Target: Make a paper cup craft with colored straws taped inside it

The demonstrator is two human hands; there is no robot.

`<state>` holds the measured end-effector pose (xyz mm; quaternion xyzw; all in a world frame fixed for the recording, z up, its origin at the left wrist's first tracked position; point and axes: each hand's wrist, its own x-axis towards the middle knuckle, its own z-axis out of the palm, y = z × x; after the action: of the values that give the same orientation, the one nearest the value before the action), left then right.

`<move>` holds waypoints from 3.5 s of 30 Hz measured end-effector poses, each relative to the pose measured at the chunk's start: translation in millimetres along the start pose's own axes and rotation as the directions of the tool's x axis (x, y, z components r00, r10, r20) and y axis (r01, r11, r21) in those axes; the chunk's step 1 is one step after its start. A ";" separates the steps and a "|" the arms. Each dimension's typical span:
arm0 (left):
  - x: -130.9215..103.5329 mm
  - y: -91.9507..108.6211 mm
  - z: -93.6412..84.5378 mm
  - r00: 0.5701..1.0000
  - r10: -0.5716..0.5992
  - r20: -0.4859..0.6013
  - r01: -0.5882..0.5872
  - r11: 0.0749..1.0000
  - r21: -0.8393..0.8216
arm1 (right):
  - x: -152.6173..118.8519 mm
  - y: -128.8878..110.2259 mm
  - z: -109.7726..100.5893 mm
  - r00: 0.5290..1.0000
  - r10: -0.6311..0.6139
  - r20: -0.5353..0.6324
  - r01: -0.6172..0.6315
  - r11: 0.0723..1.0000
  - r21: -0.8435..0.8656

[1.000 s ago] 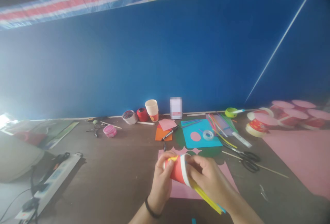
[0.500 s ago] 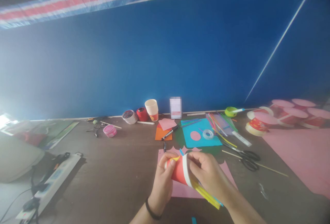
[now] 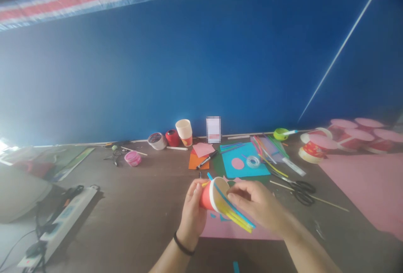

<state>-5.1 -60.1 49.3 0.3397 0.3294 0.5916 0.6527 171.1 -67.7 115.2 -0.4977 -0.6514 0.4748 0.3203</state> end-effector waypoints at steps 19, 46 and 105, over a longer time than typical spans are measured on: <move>-1.6 -12.3 1.3 0.998 -0.066 0.009 0.067 0.993 -0.101 | 11.8 2.0 1.8 1.000 -0.007 0.030 0.008 0.999 -0.040; -6.6 -17.0 13.3 0.987 -0.146 0.070 0.161 0.940 -0.301 | -11.3 -7.8 28.4 0.950 -0.265 -0.165 0.211 0.934 -0.287; 4.3 -18.3 -33.0 0.870 0.158 0.466 -0.468 0.558 0.685 | 7.4 16.3 36.1 0.987 0.126 0.105 -0.150 0.950 0.273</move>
<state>-22.2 -55.3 15.7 0.7422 0.3631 0.4259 0.3685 142.4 -70.6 87.1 -0.4707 -0.5547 0.6043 0.3249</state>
